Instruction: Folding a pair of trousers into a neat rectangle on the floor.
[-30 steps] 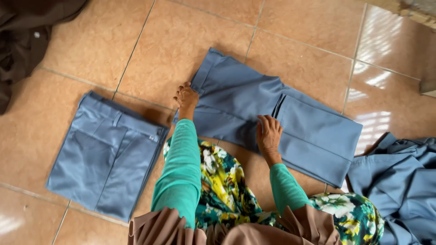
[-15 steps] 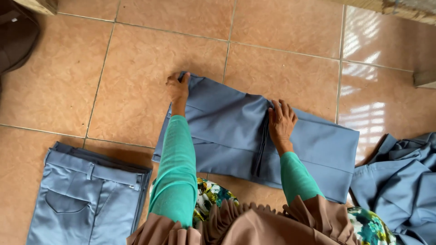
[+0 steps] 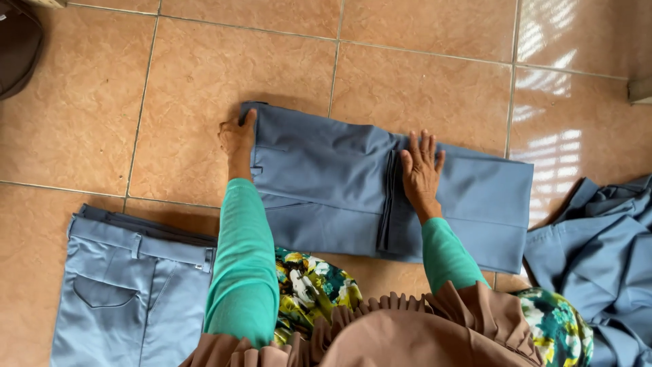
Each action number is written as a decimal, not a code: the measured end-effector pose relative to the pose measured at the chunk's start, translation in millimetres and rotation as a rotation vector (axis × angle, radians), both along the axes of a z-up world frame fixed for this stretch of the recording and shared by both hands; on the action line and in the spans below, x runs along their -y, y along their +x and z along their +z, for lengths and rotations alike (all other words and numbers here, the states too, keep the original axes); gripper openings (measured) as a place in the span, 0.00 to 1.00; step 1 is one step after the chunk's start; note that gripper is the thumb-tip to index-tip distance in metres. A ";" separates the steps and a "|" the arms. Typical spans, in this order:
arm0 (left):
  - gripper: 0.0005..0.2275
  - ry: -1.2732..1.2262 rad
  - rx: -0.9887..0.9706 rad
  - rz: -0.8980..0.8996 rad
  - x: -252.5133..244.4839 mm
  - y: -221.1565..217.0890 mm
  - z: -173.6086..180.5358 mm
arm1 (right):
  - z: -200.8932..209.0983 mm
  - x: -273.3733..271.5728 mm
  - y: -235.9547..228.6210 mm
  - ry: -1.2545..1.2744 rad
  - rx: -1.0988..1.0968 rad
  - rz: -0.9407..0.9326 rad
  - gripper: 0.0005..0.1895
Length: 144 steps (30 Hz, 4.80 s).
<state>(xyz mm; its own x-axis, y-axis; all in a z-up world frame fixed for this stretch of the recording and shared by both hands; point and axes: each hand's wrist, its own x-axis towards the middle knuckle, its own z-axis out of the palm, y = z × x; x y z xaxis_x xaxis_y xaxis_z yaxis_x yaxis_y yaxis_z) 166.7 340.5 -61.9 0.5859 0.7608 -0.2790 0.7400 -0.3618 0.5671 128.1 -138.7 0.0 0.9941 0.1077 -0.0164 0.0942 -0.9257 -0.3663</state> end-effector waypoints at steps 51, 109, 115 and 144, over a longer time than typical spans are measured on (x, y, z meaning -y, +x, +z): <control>0.31 -0.426 0.388 -1.187 517.5 -215.5 62.7 | 303.7 153.9 -146.7 1.434 -0.093 -0.500 0.26; 0.23 -0.083 0.050 -0.462 213.1 -221.4 17.7 | 28.2 191.5 -269.3 -0.320 0.573 0.140 0.07; 0.24 0.314 0.072 -0.512 289.1 -214.8 107.6 | 26.4 169.6 -279.7 -0.420 0.284 0.108 0.16; 0.21 -0.080 -0.752 -1.272 534.2 -55.7 299.0 | -9.0 161.9 -263.7 -0.266 -0.173 -0.040 0.07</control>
<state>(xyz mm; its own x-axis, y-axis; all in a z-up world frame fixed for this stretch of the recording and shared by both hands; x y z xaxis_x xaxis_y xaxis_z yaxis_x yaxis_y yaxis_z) 111.0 -193.7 237.1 0.5346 -0.1722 -0.8274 0.0797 -0.9644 0.2522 -135.5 -300.5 -9.0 0.9775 0.0381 -0.2077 0.0136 -0.9929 -0.1180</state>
